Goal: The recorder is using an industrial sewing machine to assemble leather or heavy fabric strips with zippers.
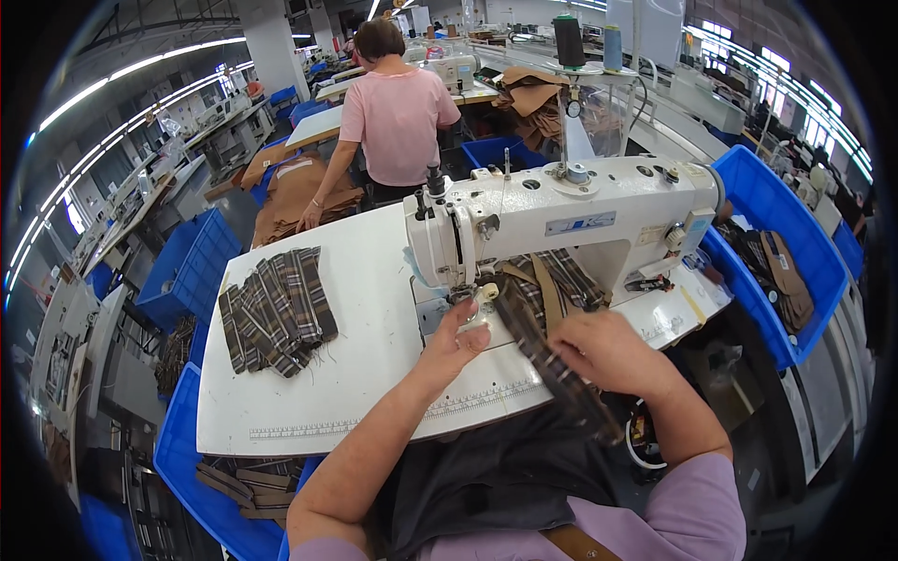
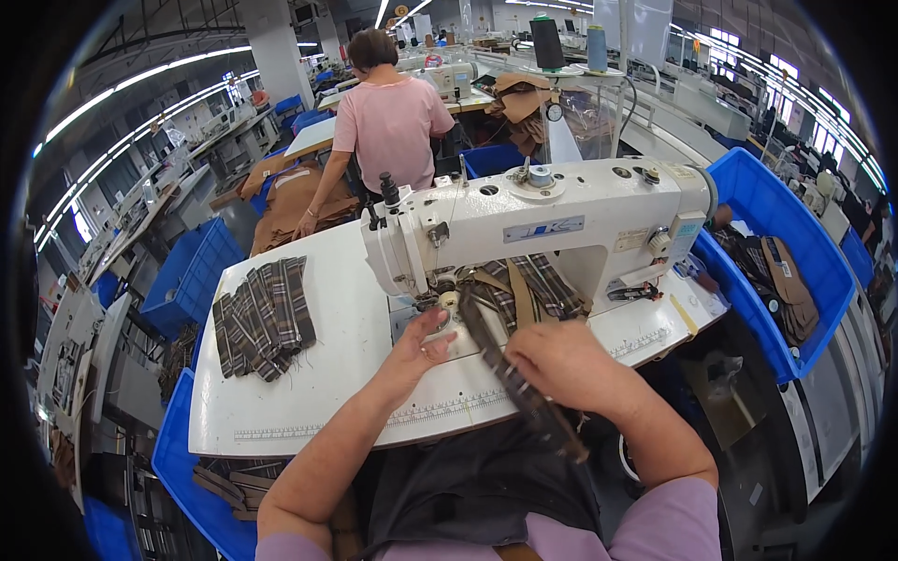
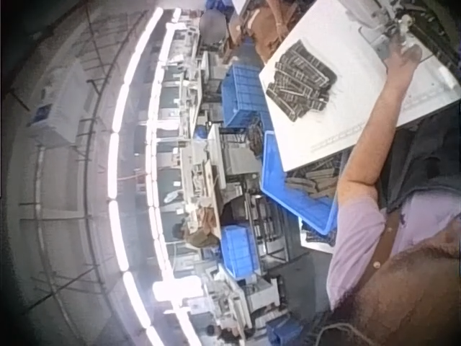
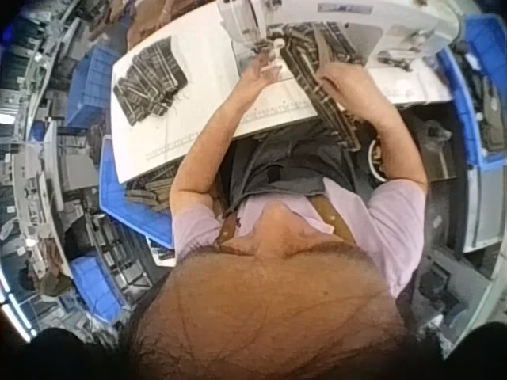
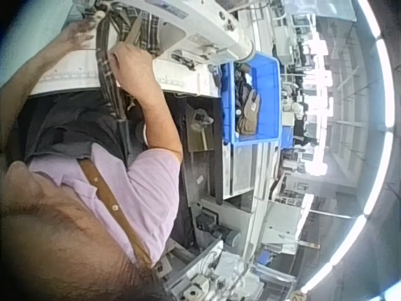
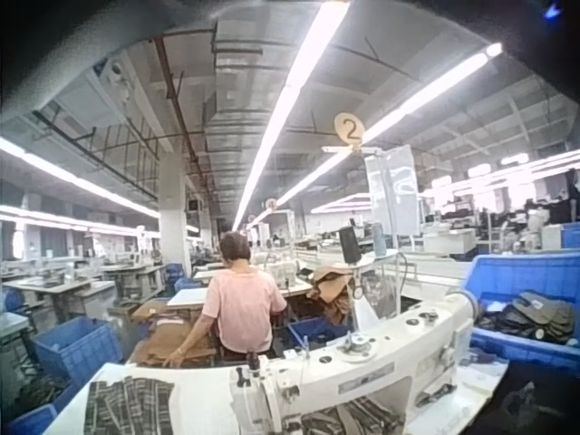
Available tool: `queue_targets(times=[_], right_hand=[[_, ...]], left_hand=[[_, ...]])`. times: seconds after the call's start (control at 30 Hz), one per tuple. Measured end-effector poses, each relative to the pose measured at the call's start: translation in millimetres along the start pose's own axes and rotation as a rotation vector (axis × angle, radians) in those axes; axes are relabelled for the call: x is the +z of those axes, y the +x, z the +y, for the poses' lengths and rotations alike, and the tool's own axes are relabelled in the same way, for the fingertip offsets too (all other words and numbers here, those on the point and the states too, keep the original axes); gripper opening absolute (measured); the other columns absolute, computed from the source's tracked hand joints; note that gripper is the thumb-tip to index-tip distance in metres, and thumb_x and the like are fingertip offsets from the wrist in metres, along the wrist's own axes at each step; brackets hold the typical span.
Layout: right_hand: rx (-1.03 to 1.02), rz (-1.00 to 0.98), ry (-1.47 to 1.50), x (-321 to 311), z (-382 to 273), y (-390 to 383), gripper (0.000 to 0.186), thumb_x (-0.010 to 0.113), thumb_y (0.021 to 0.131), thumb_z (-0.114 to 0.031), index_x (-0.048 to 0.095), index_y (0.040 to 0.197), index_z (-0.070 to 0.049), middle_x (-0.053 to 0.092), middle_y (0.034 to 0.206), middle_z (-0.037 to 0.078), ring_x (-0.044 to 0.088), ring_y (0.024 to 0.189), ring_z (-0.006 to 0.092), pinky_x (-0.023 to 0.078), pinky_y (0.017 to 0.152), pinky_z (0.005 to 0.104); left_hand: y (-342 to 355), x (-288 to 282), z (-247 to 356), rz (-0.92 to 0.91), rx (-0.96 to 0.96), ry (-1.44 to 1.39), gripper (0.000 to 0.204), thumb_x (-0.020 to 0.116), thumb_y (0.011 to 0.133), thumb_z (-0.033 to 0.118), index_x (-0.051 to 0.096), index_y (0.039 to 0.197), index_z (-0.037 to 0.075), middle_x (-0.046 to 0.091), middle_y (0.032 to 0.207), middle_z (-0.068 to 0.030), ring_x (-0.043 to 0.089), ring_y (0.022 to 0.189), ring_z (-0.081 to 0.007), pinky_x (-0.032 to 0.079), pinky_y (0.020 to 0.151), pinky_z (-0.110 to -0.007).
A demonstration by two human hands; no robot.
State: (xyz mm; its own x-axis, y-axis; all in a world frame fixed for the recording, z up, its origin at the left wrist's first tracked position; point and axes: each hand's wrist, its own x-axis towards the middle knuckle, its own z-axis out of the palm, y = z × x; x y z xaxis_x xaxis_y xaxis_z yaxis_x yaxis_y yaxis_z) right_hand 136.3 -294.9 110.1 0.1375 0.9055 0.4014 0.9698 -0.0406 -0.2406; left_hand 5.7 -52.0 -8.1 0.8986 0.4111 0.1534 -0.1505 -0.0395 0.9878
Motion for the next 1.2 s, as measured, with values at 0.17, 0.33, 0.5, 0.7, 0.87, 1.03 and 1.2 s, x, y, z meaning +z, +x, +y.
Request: queue_targets(times=[0.17,0.33,0.5,0.7,0.87,1.03,1.2], right_hand=[[0.268,-0.206,0.621,36.4,-13.2,4.9,0.012,0.068,0.095,-0.012,0.07,0.099,-0.001,0.07,0.079,0.01,0.07,0.069,0.023,0.054,0.063,0.033],[-0.01,0.009,0.137,90.5,9.5,31.5,0.023,0.075,0.091,-0.025,0.073,0.106,-0.008,0.072,0.091,0.008,0.071,0.078,0.0268,0.057,0.069,0.0386],[-0.235,0.001,-0.033,128.5,36.0,71.7,0.049,0.078,0.085,-0.045,0.075,0.115,-0.006,0.074,0.111,0.007,0.069,0.104,0.028,0.055,0.089,0.0431],[-0.271,0.069,-0.007,137.6,46.2,80.6,0.045,0.079,0.085,-0.042,0.076,0.112,-0.006,0.076,0.112,0.006,0.071,0.097,0.0278,0.054,0.085,0.0415],[-0.232,0.13,-0.024,138.3,48.7,81.5,0.039,0.08,0.085,-0.04,0.077,0.107,-0.009,0.076,0.11,0.003,0.071,0.094,0.0261,0.053,0.082,0.0415],[-0.197,0.127,0.011,138.8,48.3,83.3,0.039,0.08,0.082,-0.037,0.078,0.106,-0.007,0.075,0.098,0.005,0.067,0.095,0.0277,0.051,0.079,0.0443],[-0.203,0.122,-0.008,141.2,50.7,81.7,0.042,0.079,0.081,-0.04,0.078,0.105,-0.007,0.073,0.093,0.007,0.066,0.093,0.0277,0.05,0.08,0.0451]], left_hand=[[2.0,-15.5,14.2,-0.076,-0.214,-0.376,0.066,0.083,0.093,0.016,0.045,0.145,0.0,0.063,0.122,-0.0055,0.064,0.111,-0.0189,0.056,0.099,-0.036],[1.2,-55.4,4.9,0.073,-0.056,0.563,0.056,0.086,0.084,0.005,0.055,0.13,-0.001,0.069,0.114,-0.0078,0.069,0.099,-0.0137,0.058,0.084,-0.029],[1.4,-40.4,23.4,0.078,0.062,0.815,0.056,0.089,0.077,0.011,0.063,0.125,0.001,0.072,0.114,-0.0132,0.071,0.102,-0.0251,0.056,0.092,-0.037],[-1.1,-53.5,4.8,-0.097,0.377,1.214,0.039,0.078,0.089,0.027,0.073,0.119,0.004,0.07,0.129,-0.0121,0.065,0.119,-0.0293,0.05,0.102,-0.041],[-0.4,-47.4,7.0,-0.031,0.412,1.186,0.037,0.07,0.094,0.026,0.073,0.119,0.0,0.068,0.131,-0.0133,0.066,0.118,-0.0305,0.052,0.101,-0.042],[5.9,-47.7,2.1,-0.005,0.403,1.185,0.036,0.072,0.092,0.023,0.074,0.12,0.001,0.069,0.132,-0.0115,0.067,0.119,-0.0298,0.054,0.099,-0.041],[6.7,-46.5,3.8,-0.022,0.443,1.159,0.035,0.074,0.089,0.02,0.074,0.118,0.0,0.07,0.131,-0.0117,0.068,0.12,-0.0303,0.056,0.097,-0.04]])
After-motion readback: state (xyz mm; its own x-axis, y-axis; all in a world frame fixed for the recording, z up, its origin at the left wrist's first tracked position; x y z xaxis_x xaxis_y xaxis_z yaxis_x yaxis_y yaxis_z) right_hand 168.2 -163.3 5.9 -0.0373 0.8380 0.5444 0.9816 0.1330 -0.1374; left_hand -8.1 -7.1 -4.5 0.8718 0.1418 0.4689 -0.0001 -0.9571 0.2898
